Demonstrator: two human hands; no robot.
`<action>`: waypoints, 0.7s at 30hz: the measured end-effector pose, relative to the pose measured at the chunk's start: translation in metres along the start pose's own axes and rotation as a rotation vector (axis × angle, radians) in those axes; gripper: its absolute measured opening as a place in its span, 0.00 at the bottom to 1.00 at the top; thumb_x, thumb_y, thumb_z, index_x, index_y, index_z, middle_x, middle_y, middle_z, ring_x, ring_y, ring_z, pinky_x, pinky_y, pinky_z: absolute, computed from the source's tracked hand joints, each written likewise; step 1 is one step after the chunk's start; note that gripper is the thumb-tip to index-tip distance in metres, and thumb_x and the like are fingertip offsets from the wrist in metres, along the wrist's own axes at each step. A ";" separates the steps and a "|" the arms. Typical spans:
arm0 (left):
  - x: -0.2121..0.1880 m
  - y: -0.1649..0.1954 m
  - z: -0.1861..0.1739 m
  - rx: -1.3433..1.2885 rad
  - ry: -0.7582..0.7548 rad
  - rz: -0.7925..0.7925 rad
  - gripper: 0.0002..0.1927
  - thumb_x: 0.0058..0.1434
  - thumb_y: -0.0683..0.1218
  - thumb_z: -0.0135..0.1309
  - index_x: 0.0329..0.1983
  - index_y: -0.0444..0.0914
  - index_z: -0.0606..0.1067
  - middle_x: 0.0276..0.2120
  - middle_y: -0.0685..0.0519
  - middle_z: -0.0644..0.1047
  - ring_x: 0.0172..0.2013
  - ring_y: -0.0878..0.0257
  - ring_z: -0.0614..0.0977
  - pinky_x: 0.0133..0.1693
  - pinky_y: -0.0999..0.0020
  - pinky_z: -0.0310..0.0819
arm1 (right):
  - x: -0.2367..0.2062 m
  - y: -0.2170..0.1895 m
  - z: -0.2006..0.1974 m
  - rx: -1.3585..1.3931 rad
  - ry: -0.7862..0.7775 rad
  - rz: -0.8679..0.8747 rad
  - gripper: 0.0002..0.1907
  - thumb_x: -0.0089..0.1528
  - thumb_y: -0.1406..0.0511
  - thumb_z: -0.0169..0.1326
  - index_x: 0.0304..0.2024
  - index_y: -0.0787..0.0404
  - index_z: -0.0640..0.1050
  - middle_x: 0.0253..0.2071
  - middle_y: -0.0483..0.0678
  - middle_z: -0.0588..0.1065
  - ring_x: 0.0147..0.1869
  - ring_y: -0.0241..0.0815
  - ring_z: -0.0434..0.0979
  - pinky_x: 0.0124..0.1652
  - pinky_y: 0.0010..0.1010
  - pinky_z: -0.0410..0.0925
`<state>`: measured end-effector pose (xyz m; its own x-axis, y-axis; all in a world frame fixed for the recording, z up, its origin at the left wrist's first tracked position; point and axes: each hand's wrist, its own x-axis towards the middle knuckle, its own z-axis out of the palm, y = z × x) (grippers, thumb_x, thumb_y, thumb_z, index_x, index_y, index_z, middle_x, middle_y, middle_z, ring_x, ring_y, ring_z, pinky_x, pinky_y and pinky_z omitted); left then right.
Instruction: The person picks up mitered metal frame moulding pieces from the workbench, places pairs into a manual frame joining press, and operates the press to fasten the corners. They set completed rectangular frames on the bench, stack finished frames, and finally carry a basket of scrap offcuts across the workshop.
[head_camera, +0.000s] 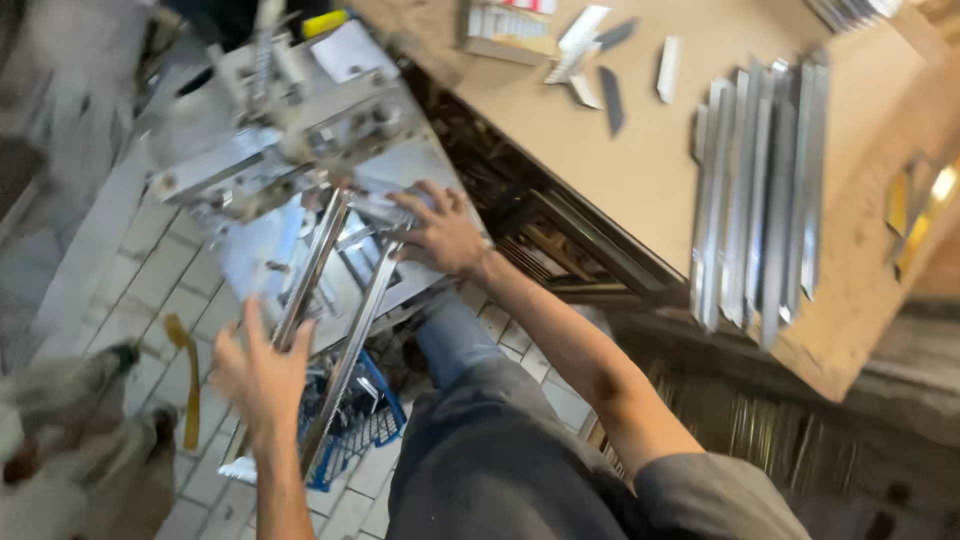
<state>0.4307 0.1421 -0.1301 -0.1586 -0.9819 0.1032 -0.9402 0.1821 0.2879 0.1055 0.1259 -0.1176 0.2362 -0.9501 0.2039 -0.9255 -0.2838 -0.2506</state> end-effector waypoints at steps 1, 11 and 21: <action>-0.023 -0.014 -0.006 0.025 -0.075 -0.116 0.37 0.62 0.68 0.61 0.68 0.42 0.74 0.42 0.42 0.81 0.43 0.43 0.81 0.50 0.40 0.67 | -0.022 -0.005 -0.003 0.021 -0.081 0.038 0.22 0.58 0.44 0.58 0.53 0.36 0.82 0.72 0.41 0.60 0.74 0.56 0.53 0.62 0.65 0.54; -0.027 0.049 -0.029 0.049 0.440 0.440 0.23 0.65 0.62 0.65 0.49 0.40 0.80 0.44 0.50 0.74 0.52 0.48 0.76 0.53 0.47 0.66 | -0.167 0.009 -0.060 -0.034 0.228 -0.256 0.22 0.65 0.64 0.57 0.62 0.48 0.79 0.37 0.37 0.73 0.39 0.32 0.72 0.40 0.30 0.61; 0.050 0.211 0.094 -0.213 0.118 0.410 0.21 0.69 0.53 0.60 0.61 0.41 0.73 0.52 0.46 0.70 0.56 0.49 0.68 0.58 0.46 0.58 | -0.229 0.397 -0.259 -0.473 0.556 0.524 0.16 0.68 0.67 0.64 0.59 0.57 0.82 0.46 0.46 0.79 0.49 0.49 0.70 0.50 0.42 0.62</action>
<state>0.1960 0.1269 -0.1539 -0.4570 -0.8164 0.3530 -0.7225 0.5722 0.3881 -0.3930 0.2646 -0.0191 -0.3142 -0.7081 0.6323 -0.9285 0.3680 -0.0492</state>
